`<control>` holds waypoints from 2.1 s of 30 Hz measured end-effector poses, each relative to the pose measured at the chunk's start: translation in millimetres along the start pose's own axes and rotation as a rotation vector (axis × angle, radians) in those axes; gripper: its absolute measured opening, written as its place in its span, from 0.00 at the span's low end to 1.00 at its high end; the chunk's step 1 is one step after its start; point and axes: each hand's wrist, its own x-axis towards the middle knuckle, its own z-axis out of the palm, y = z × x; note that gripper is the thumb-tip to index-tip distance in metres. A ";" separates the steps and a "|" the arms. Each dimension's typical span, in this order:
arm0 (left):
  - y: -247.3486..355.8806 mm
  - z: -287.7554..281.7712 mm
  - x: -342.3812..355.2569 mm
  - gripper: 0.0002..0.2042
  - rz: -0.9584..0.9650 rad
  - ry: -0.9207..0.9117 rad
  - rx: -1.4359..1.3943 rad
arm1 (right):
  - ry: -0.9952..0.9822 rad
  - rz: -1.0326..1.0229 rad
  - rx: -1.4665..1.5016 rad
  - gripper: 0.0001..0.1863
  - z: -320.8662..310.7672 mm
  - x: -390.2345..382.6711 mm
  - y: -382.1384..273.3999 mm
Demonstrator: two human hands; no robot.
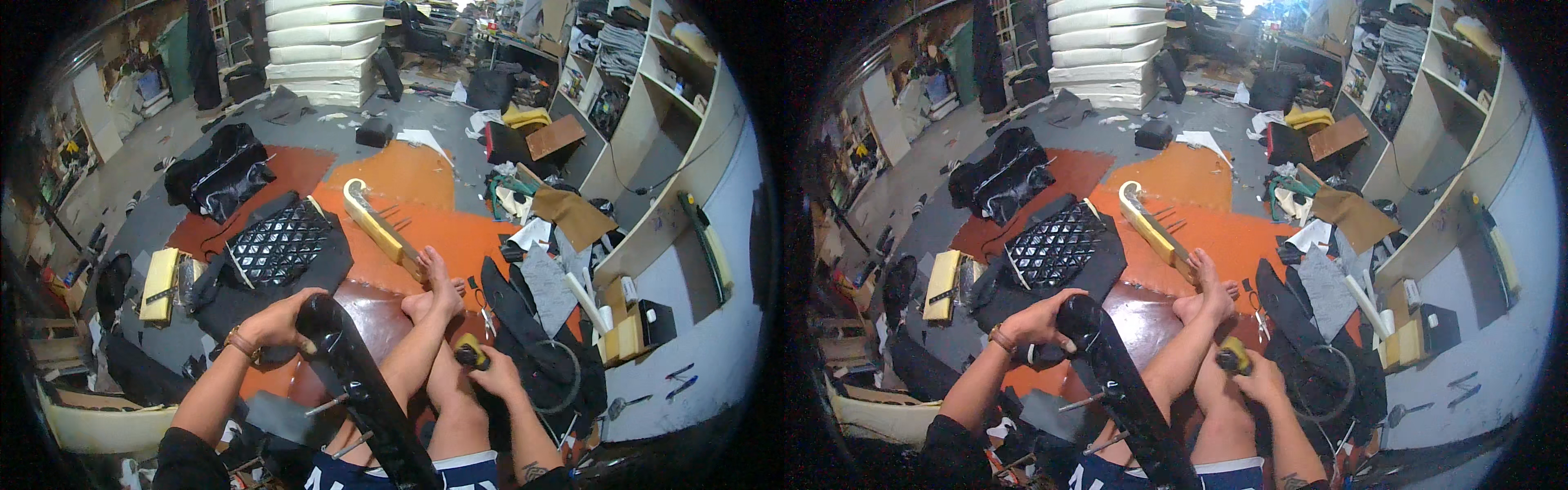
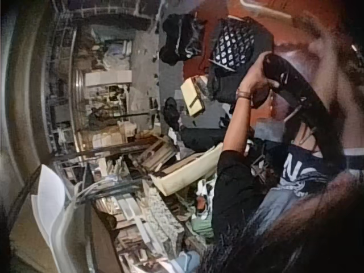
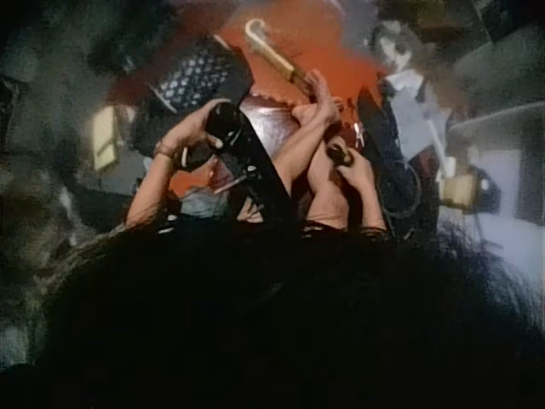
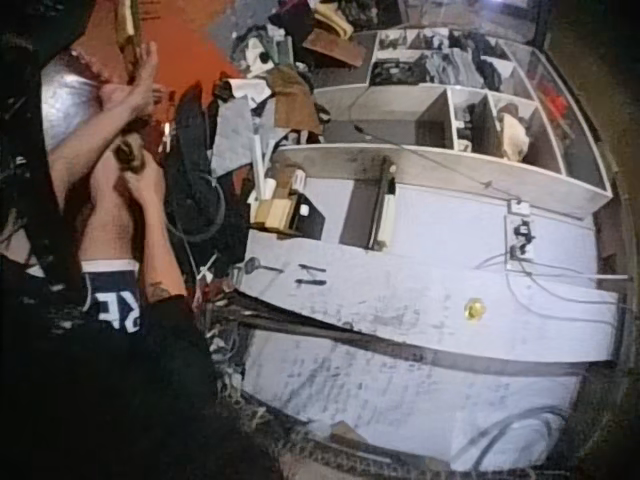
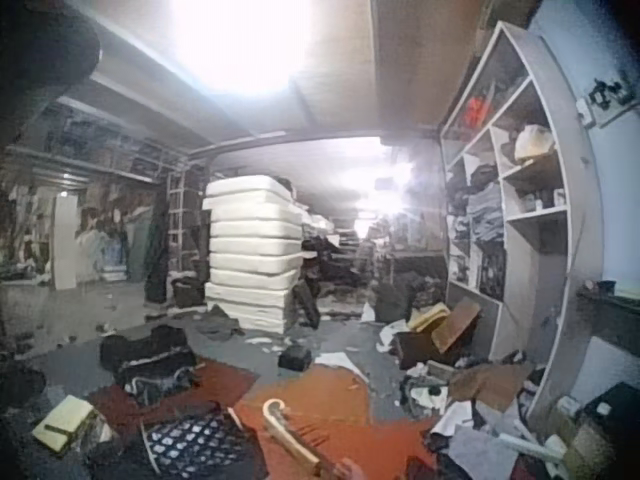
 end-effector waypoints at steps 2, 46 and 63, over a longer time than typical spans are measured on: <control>-2.0 -4.4 -9.2 0.52 -0.037 -0.013 0.047 | 0.041 0.143 -0.007 0.39 17.7 -6.0 48.1; 9.0 68.9 1.7 0.27 -0.418 0.624 -0.019 | 0.198 -0.752 -0.011 0.07 115.8 -21.0 -237.7; -3.3 84.9 -23.3 0.25 -0.298 0.809 -0.219 | 0.171 -0.751 0.105 0.09 105.3 -37.3 -229.4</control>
